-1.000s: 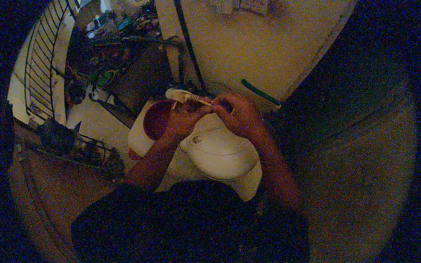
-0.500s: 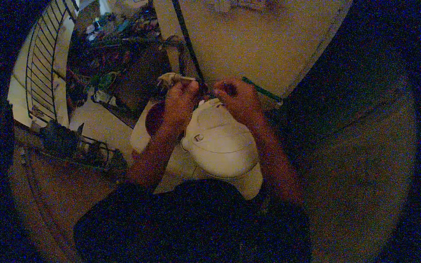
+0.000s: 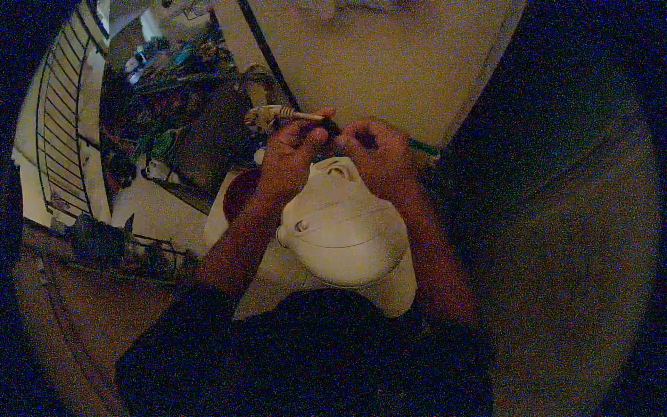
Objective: Repairing or wrapping a power cord with electrical tape and wire strippers.
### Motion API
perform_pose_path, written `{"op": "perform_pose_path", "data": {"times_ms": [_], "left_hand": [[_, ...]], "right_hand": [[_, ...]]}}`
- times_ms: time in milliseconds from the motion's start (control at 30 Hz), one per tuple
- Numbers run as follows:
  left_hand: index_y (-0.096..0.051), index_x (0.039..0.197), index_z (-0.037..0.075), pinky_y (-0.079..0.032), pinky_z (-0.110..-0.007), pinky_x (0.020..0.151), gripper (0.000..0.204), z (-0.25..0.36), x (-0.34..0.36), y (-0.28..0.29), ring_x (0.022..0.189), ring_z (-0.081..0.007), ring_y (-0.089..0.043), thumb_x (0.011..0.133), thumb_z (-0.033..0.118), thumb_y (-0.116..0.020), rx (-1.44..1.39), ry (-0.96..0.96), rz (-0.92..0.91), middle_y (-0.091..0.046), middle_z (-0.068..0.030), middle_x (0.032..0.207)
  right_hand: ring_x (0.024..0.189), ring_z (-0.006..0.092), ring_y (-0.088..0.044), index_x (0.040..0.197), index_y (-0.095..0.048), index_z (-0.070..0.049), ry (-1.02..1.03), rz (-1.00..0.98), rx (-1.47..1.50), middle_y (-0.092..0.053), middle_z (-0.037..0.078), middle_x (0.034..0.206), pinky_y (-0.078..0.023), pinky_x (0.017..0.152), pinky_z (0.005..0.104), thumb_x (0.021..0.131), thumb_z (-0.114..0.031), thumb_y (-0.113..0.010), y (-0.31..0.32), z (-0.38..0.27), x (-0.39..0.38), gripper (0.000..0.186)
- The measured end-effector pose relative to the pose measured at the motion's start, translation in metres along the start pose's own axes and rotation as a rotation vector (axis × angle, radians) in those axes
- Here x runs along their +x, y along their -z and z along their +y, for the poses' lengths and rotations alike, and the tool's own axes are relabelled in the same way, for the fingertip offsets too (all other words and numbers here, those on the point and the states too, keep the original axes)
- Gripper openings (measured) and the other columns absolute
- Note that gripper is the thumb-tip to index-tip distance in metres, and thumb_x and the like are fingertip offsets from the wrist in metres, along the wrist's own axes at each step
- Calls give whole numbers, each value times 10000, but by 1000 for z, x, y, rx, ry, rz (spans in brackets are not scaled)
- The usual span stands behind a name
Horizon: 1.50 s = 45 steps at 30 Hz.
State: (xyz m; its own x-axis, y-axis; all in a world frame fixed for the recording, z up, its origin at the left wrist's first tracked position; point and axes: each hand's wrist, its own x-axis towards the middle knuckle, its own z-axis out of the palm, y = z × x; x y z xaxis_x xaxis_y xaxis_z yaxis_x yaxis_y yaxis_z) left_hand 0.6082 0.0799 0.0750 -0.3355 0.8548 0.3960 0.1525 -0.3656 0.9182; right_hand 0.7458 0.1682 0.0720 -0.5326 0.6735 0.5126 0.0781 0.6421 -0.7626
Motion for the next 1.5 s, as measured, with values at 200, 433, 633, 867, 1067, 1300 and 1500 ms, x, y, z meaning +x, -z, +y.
{"op": "perform_pose_path", "data": {"times_ms": [200,433,633,867,1067,1300,1500], "left_hand": [[-527,1060,22,-435,-307,849,220,-6,9,-6,947,-149,-533,885,155,-512,105,-22,-183,-579,-78,995],[-529,1005,18,-443,-291,800,179,-13,12,-22,885,-142,-542,886,150,-507,-36,32,-232,-580,-64,922],[-534,951,-3,-469,-294,743,183,-17,12,-26,814,-149,-568,899,165,-485,7,22,-152,-589,-62,880],[-527,963,0,-469,-294,758,175,-23,13,-24,828,-161,-570,890,155,-490,-97,65,-220,-587,-77,868],[-536,947,-9,-484,-293,730,175,-20,12,-24,764,-166,-591,888,150,-495,37,133,-160,-600,-79,842],[-538,982,-3,-482,-298,731,184,-17,9,-29,786,-148,-584,899,151,-482,-90,16,-165,-605,-73,847],[-533,995,-6,-475,-296,731,190,-5,7,-43,791,-144,-572,897,149,-485,35,33,-243,-602,-72,857]], "right_hand": [[632,73,-501,830,-567,-29,-149,-169,222,-564,4,710,-438,584,229,812,-132,-610,22,1,2,112],[599,80,-475,795,-546,-32,-125,-211,278,-538,3,655,-420,554,241,839,-155,-564,32,14,0,132],[600,78,-470,818,-526,-27,-95,-230,329,-533,6,670,-421,567,237,864,-143,-526,32,18,2,125],[614,88,-508,830,-521,-30,-141,-277,487,-542,11,684,-441,592,239,882,-134,-503,30,25,2,117],[621,94,-524,839,-517,-28,-180,-270,487,-548,15,694,-448,595,242,876,-137,-517,30,24,1,115],[714,174,-594,951,-591,-50,-35,-119,191,-613,68,801,-478,672,297,816,-137,-580,36,1,-5,161],[844,250,-620,955,-618,-55,34,-145,-60,-635,104,927,-477,766,331,777,-161,-610,63,-14,-12,207]]}}
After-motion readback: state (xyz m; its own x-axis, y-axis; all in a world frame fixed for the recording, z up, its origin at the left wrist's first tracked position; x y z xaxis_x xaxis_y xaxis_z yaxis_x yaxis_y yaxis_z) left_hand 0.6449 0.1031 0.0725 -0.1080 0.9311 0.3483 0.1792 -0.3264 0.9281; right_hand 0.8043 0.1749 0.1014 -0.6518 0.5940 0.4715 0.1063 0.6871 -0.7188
